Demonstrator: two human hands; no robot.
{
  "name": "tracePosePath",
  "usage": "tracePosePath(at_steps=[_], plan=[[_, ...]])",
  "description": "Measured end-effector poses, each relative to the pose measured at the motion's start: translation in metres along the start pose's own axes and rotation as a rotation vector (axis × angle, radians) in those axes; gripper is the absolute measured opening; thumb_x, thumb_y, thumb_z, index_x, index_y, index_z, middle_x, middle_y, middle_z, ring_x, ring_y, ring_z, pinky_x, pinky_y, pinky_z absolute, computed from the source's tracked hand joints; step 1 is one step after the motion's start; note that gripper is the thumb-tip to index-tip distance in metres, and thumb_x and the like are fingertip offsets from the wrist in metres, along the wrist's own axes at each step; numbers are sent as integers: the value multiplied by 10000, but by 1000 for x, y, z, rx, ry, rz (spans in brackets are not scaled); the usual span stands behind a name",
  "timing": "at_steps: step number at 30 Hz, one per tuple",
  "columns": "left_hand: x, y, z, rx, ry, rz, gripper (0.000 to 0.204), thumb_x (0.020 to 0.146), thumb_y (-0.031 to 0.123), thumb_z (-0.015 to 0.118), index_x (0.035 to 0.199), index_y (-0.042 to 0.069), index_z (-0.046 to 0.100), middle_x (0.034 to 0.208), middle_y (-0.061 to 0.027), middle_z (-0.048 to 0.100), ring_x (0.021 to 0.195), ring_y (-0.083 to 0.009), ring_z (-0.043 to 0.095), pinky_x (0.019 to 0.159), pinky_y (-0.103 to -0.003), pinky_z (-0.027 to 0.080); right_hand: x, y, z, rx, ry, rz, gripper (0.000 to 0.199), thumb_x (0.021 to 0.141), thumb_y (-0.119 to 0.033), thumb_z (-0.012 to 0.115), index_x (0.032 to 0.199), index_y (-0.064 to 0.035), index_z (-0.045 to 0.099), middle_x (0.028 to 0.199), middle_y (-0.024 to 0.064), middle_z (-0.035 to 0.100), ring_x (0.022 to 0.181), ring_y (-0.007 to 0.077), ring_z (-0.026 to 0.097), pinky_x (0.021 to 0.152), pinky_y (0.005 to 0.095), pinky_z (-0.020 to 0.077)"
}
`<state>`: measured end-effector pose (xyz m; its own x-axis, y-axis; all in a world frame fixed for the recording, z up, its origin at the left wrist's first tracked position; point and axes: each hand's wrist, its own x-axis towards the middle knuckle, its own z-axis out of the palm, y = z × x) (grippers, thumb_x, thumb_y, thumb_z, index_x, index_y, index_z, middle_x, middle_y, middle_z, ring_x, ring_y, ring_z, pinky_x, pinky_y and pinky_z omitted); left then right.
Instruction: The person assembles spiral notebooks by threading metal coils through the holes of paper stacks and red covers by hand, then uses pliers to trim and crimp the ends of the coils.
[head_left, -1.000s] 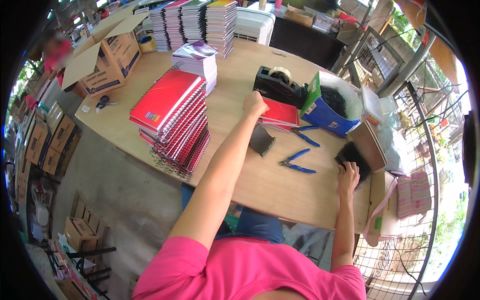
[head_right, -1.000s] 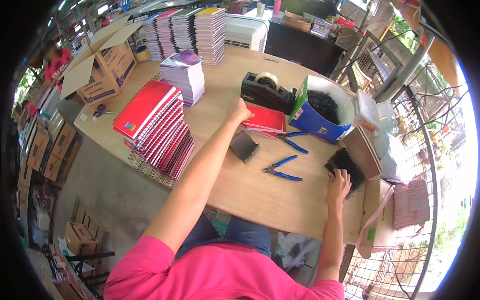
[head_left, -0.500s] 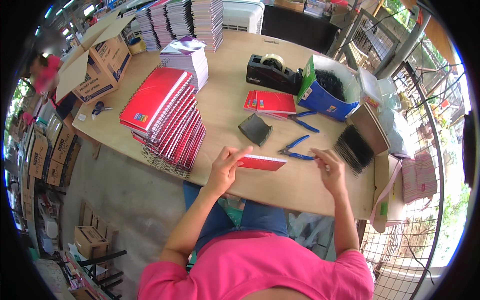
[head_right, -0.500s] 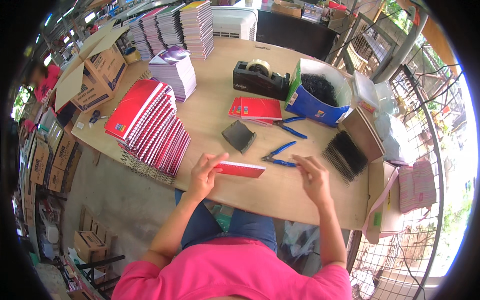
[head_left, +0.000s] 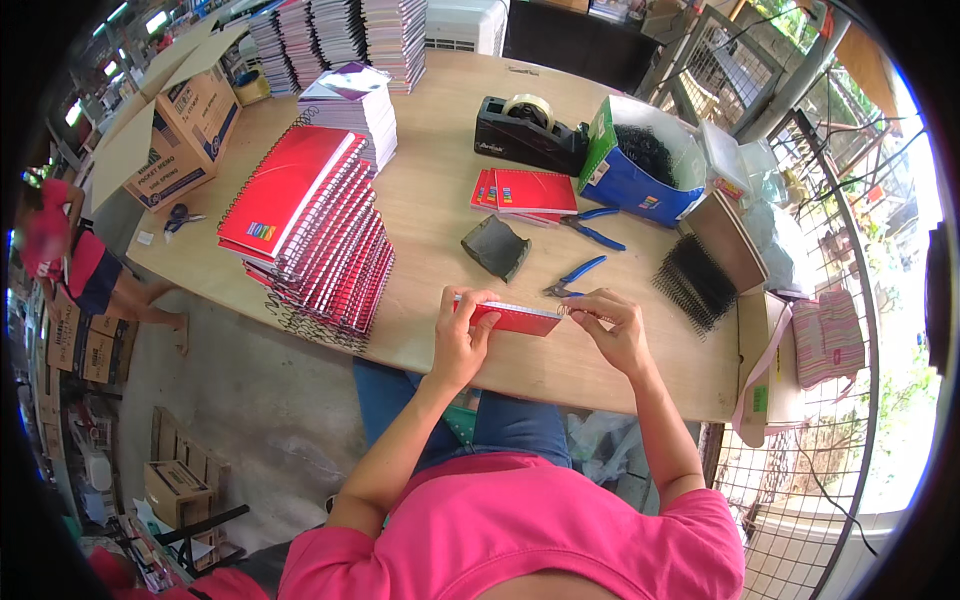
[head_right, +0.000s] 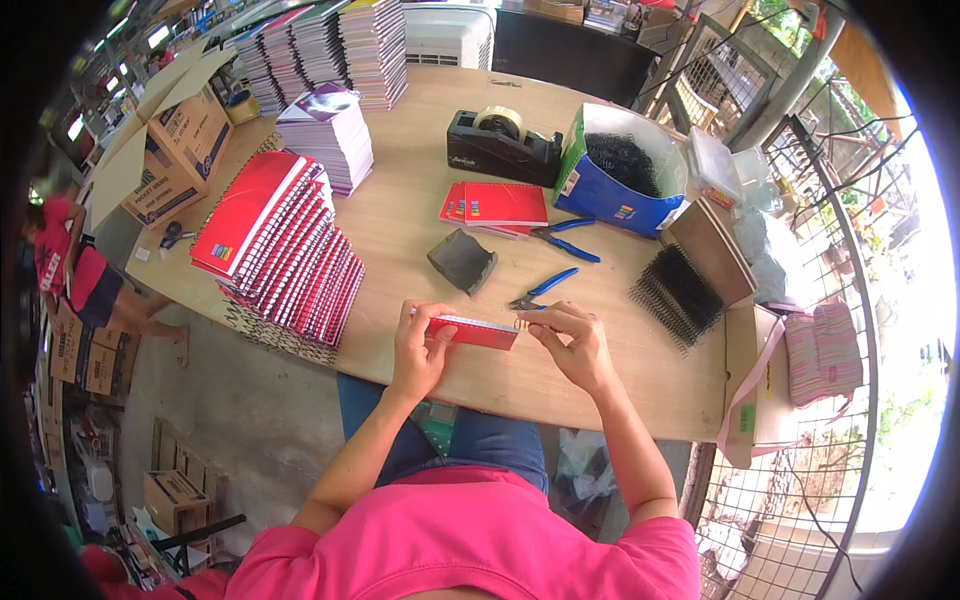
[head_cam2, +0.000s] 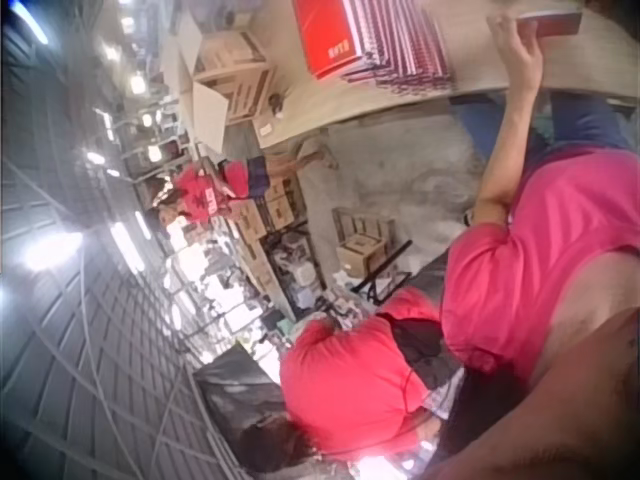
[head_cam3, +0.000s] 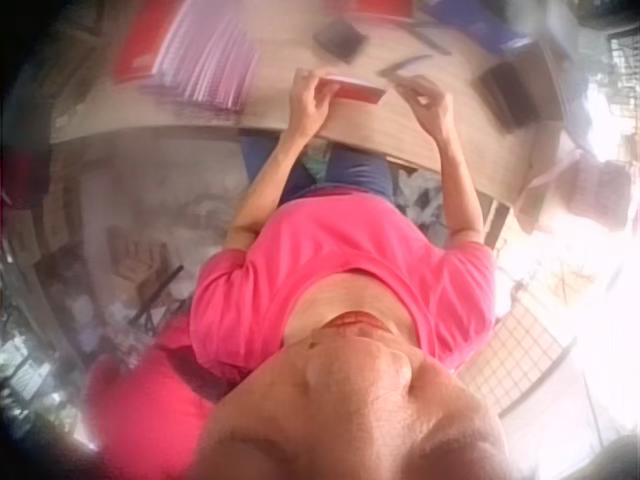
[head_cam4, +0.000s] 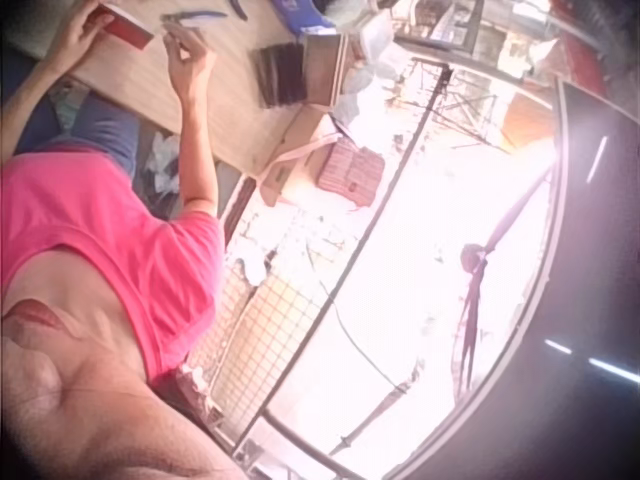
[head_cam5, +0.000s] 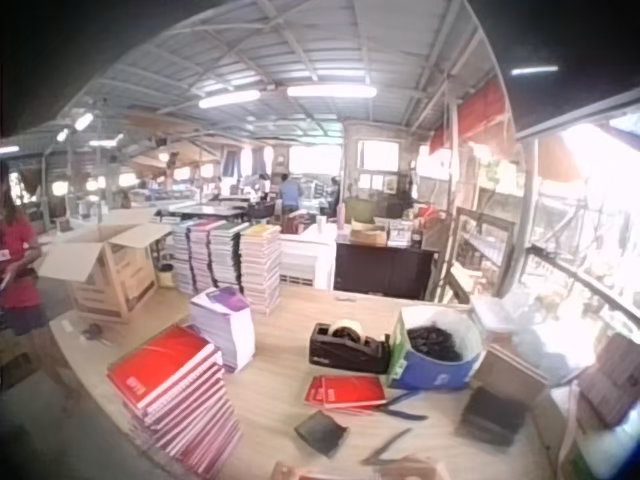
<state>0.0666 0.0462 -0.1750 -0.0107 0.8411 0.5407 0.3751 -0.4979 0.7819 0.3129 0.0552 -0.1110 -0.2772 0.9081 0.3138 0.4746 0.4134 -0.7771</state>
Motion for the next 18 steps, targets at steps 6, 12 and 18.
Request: tracePosePath(at_steps=[6, 12, 18], plan=[[1, 0, 3, -14, 27, 6, 187, 958, 150, 672, 1100, 42, 613, 1049, -128, 542, 920, -274, 610, 567, -330, 626, 2, 2, 0, -84, 81, -83, 222, 822, 61, 719, 1015, -38, 769, 980, 97, 716, 864, 202, 677, 760, 322, 543], [1, 1, 1, -4, 16, 16, 182, 961, 143, 671, 1098, 40, 611, 1023, -127, 528, 893, -265, 606, 551, -318, 617, 4, 11, 0, 65, 5, -33, 223, 816, 38, 725, 1011, -66, 754, 959, 81, 706, 850, 210, 679, 751, 324, 552], [1, 0, 4, -7, 39, 12, 177, 951, 139, 685, 1082, 43, 615, 1014, -125, 531, 880, -263, 601, 555, -328, 592, 6, 13, 2, 23, 50, -108, 201, 800, 17, 763, 987, -55, 741, 975, 76, 714, 858, 200, 679, 739, 312, 551]])
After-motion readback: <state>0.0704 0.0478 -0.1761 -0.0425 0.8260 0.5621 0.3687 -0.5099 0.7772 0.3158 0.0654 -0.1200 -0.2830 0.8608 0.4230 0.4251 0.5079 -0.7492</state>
